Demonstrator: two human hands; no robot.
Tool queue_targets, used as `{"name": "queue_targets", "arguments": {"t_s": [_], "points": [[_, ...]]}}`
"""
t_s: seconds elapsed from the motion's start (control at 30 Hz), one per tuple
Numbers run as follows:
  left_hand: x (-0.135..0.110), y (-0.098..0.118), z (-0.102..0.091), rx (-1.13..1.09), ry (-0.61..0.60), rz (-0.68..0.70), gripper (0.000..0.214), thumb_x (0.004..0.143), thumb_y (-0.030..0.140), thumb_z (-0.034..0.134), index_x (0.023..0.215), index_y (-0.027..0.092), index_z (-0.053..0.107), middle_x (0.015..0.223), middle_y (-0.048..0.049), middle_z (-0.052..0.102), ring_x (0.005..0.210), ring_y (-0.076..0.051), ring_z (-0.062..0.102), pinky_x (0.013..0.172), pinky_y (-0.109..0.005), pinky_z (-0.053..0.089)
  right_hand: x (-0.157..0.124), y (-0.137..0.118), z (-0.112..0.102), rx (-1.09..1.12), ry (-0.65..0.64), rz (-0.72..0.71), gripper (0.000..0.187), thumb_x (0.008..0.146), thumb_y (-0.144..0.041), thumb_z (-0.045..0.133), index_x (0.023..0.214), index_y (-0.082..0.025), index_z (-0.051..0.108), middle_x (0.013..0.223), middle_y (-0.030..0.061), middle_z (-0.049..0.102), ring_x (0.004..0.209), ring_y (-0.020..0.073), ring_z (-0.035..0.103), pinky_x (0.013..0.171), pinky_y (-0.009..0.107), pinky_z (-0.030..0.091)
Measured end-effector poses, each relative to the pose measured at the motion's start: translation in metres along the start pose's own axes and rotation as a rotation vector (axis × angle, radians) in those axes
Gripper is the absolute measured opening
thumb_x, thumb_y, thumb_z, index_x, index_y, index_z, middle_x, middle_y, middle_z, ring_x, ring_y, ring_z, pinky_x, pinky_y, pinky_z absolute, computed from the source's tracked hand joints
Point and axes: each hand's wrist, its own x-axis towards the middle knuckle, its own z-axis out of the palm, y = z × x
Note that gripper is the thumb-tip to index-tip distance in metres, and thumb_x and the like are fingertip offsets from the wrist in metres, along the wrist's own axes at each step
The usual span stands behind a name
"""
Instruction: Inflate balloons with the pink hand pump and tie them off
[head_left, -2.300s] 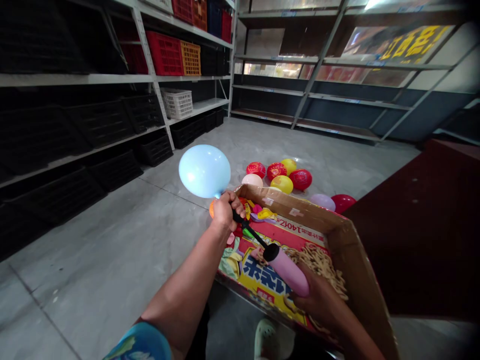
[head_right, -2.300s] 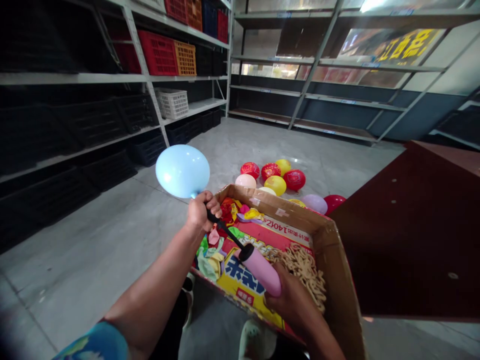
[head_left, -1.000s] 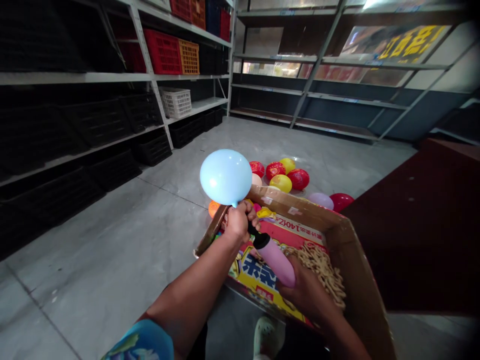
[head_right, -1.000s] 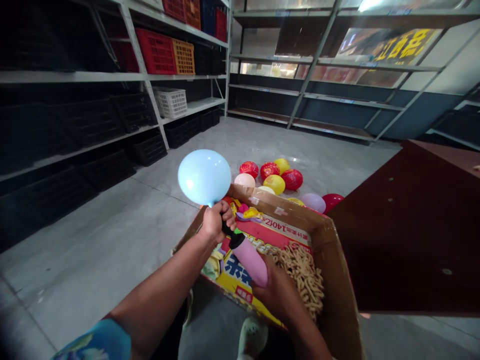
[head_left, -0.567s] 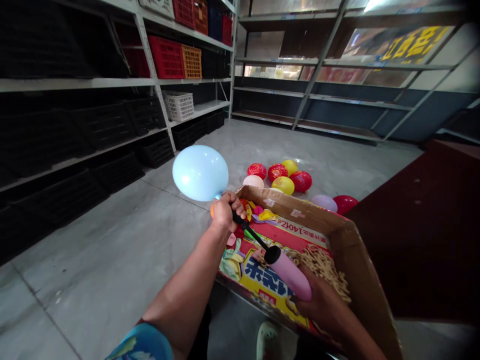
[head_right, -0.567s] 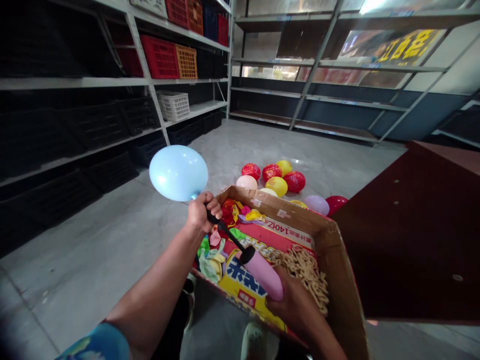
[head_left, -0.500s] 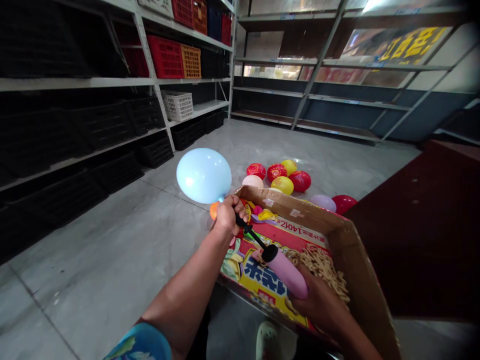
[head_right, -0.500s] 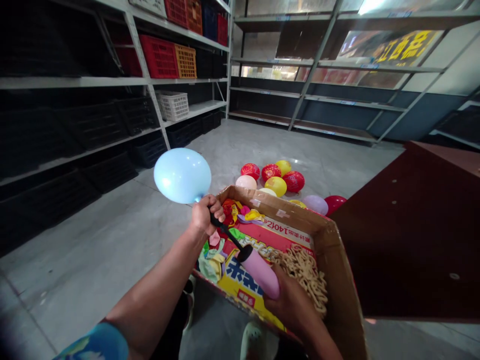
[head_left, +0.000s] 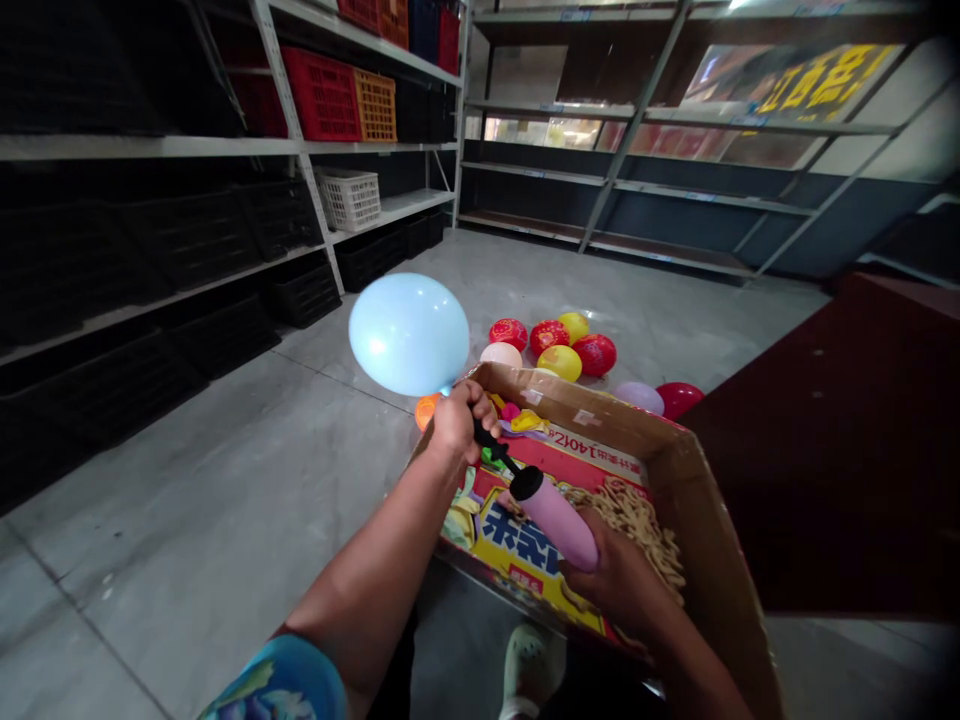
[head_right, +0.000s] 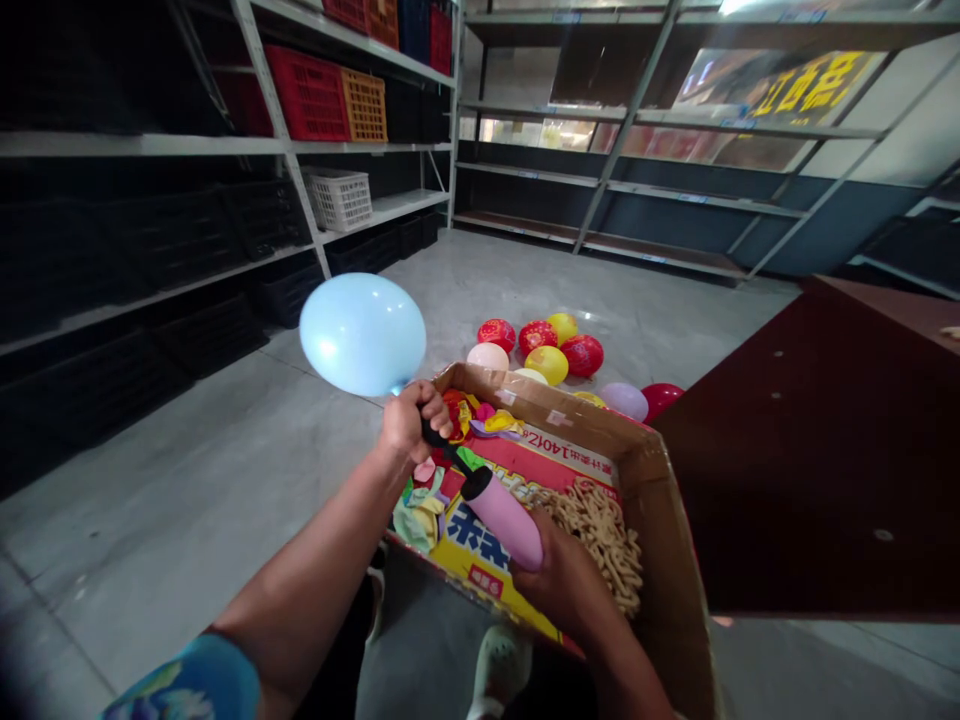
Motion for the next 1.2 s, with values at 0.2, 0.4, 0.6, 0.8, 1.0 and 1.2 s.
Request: {"name": "queue_targets", "arguments": {"t_s": [0.2,0.4,0.6,0.8,1.0,1.2], "points": [[0.006,0.023,-0.009,-0.038,0.03,0.04,0.016,0.066,0.012,0.042,0.061,0.021,0.03,0.044,0.006,0.025,0.032,-0.009,0.027,0.034,-0.021,0.028,-0.006,0.01,-0.004,0.015,-0.038,0.049,0.024,0.063,-0.017,0.055,0.087,-0.021,0.052,0.077,-0.0005,0.065,0.067,0.0165,0.058,0.058,0.024,0.036],[0.0,-0.006,-0.005,-0.005,0.028,-0.012,0.014,0.066,0.013,0.042,0.061,0.02,0.031,0.044,0.0056,0.027,0.033,-0.008,0.028,0.034,-0.019,0.027,-0.003,0.0,0.0,0.015,-0.035,0.027,0.023,0.066,-0.018,0.055,0.088,-0.02,0.051,0.077,0.002,0.065,0.069,0.0182,0.059,0.059,0.025,0.036],[-0.01,-0.039,0.003,-0.026,0.034,-0.089,0.015,0.064,0.016,0.045,0.061,0.021,0.031,0.044,0.0071,0.026,0.032,-0.008,0.03,0.035,-0.02,0.03,0.003,-0.006,0.005,0.027,0.039,0.042,0.029,0.068,-0.021,0.059,0.096,-0.02,0.054,0.082,0.0035,0.065,0.07,0.0185,0.059,0.06,0.025,0.036],[-0.004,-0.018,0.001,0.012,0.015,-0.018,0.014,0.066,0.015,0.045,0.061,0.02,0.032,0.044,0.006,0.028,0.032,-0.009,0.032,0.035,-0.021,0.031,0.002,-0.004,0.002,0.043,-0.007,0.027,0.024,0.069,-0.021,0.056,0.093,-0.021,0.054,0.077,0.0001,0.063,0.067,0.0157,0.056,0.06,0.024,0.037],[0.005,0.018,-0.008,-0.054,0.025,0.065,0.017,0.066,0.013,0.044,0.063,0.021,0.03,0.046,0.0068,0.025,0.033,-0.009,0.028,0.034,-0.021,0.029,-0.001,0.015,0.002,0.067,-0.023,0.026,0.025,0.063,-0.015,0.054,0.088,-0.021,0.053,0.076,-0.0013,0.065,0.068,0.0168,0.058,0.061,0.024,0.038],[0.002,-0.006,-0.008,-0.056,0.022,0.007,0.018,0.067,0.015,0.046,0.062,0.021,0.03,0.046,0.007,0.025,0.033,-0.008,0.029,0.035,-0.021,0.029,0.0,0.02,0.007,0.015,0.016,0.065,0.036,0.062,-0.016,0.06,0.097,-0.024,0.056,0.083,0.0017,0.069,0.071,0.0191,0.06,0.059,0.023,0.035]]}}
